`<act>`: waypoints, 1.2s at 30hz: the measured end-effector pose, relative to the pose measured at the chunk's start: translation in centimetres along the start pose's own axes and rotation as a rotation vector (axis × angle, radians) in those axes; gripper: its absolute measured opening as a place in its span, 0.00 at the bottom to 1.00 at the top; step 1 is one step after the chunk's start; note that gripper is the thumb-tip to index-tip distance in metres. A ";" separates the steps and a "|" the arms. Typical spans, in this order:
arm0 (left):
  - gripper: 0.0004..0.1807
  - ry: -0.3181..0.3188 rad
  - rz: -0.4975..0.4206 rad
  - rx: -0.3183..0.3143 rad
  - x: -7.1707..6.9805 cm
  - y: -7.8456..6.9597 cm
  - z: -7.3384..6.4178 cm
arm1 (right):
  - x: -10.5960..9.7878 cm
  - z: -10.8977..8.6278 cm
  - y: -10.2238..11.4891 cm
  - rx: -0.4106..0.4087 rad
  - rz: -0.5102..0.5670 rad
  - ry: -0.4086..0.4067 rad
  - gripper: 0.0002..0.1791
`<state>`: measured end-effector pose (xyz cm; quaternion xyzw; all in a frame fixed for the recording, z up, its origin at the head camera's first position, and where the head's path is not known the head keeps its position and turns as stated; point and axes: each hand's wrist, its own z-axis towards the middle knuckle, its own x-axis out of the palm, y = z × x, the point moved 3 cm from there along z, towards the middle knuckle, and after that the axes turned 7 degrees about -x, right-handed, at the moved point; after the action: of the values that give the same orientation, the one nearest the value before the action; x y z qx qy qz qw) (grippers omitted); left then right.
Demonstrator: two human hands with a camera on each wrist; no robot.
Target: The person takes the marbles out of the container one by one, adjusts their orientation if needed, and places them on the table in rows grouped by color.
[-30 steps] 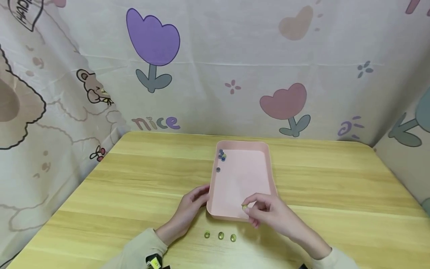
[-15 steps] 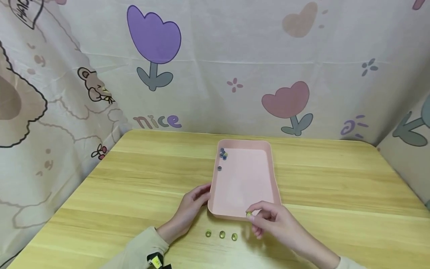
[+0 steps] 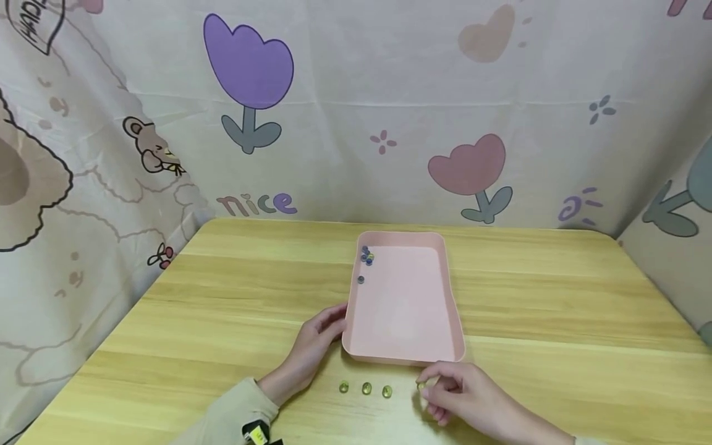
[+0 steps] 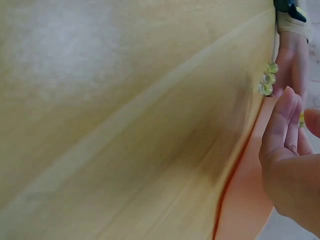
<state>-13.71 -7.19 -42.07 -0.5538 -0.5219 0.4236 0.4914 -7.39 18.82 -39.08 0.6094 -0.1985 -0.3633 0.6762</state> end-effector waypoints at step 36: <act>0.22 -0.001 -0.003 -0.004 0.0 0.1 -0.1 | 1.2 1.2 -1.5 0.157 -0.075 -0.023 0.09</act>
<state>-13.61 -7.17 -42.14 -0.5539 -0.5236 0.4222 0.4908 -7.82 17.08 -40.51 0.6634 -0.2113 -0.3785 0.6099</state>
